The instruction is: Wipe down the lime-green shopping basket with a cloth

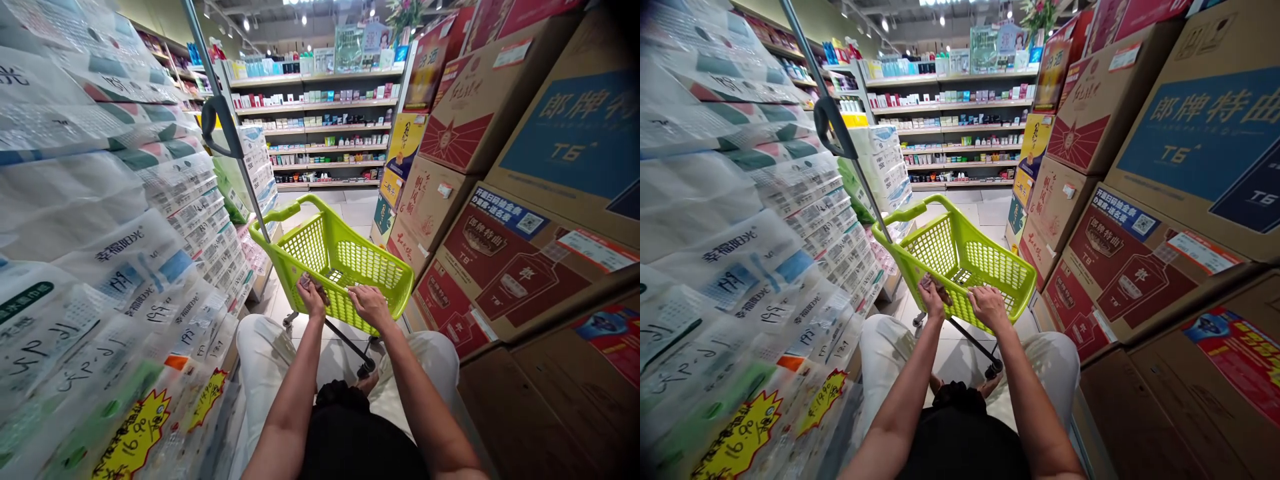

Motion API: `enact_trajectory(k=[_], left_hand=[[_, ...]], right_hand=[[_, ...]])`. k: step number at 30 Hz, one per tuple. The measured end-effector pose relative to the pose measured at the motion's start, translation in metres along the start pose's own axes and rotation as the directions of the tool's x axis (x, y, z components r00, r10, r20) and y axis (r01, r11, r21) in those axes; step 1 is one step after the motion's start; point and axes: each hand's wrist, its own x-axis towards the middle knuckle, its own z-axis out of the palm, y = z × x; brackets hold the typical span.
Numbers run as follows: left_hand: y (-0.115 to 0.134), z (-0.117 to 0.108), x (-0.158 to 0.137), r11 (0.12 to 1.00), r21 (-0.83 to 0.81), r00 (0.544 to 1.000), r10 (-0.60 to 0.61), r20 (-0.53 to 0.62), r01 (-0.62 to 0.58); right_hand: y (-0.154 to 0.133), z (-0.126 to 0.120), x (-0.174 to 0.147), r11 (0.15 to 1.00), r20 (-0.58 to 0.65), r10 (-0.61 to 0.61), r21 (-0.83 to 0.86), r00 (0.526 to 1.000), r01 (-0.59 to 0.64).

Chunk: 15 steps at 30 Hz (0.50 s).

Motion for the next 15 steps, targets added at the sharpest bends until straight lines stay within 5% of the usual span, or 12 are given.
enact_trajectory(k=[5, 7, 11, 15], left_hand=[[-0.010, -0.010, -0.005, 0.951, -0.075, 0.951, -0.304, -0.062, 0.300], [-0.003, -0.007, 0.002, 0.961, -0.106, 0.960, -0.264, -0.095, 0.254], [0.018, 0.006, 0.021, 0.994, -0.101, 0.996, 0.028, -0.080, -0.036], [0.007, 0.000, 0.014, 0.999, 0.000, 0.991, -0.038, -0.131, 0.039]], right_hand=[[-0.010, 0.010, 0.000, 0.996, -0.043, -0.013, -0.090, 0.999, 0.009], [-0.006, 0.009, -0.002, 0.994, -0.057, -0.051, -0.095, 0.997, 0.046], [0.006, 0.002, -0.006, 0.991, -0.081, -0.086, -0.114, 0.993, 0.076], [0.017, -0.004, -0.010, 0.990, -0.082, -0.080, -0.120, 0.993, 0.070]])
